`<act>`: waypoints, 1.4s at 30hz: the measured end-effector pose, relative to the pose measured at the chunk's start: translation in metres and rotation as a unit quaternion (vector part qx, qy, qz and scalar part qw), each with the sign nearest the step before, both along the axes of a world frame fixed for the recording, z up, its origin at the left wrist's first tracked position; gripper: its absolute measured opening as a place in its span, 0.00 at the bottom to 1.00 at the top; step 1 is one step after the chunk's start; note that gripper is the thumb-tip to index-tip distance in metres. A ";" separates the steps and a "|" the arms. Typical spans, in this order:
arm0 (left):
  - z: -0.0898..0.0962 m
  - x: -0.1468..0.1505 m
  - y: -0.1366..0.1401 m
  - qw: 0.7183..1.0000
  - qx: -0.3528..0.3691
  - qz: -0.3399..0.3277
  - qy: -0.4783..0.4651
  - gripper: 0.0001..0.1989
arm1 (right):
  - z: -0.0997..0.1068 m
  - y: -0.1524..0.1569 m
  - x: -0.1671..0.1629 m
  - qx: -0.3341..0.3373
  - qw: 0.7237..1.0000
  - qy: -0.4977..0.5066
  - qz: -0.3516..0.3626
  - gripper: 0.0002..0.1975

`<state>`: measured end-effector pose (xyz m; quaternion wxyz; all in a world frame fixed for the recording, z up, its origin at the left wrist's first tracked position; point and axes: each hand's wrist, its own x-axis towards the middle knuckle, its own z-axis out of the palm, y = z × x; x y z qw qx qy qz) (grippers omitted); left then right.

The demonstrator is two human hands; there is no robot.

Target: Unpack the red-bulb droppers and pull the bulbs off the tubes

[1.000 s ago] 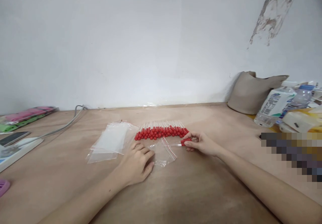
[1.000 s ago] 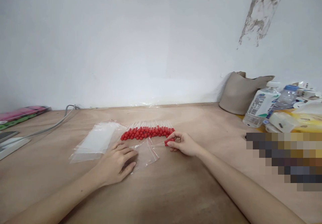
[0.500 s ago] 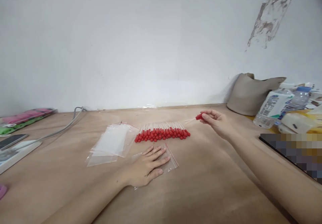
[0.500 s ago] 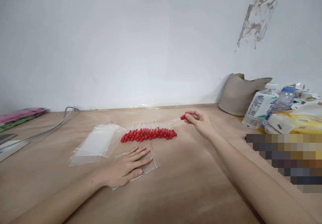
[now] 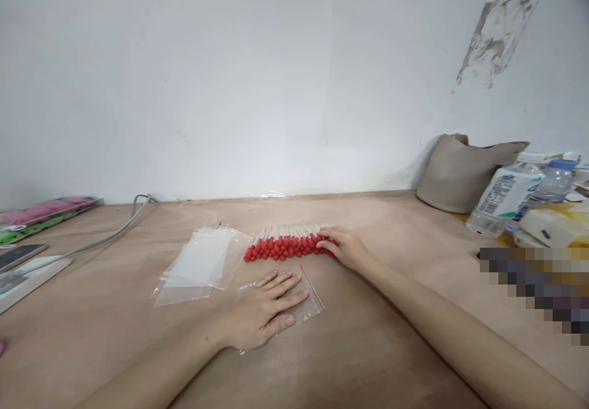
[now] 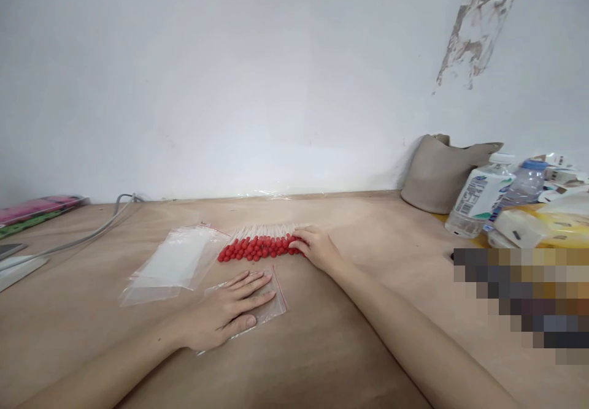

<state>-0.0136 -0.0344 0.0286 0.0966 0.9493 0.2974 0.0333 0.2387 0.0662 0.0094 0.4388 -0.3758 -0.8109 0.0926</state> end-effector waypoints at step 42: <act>0.002 -0.003 0.002 0.928 -0.157 0.207 -0.266 0.16 | 0.008 -0.085 -0.002 -0.041 0.924 -0.293 0.243 0.28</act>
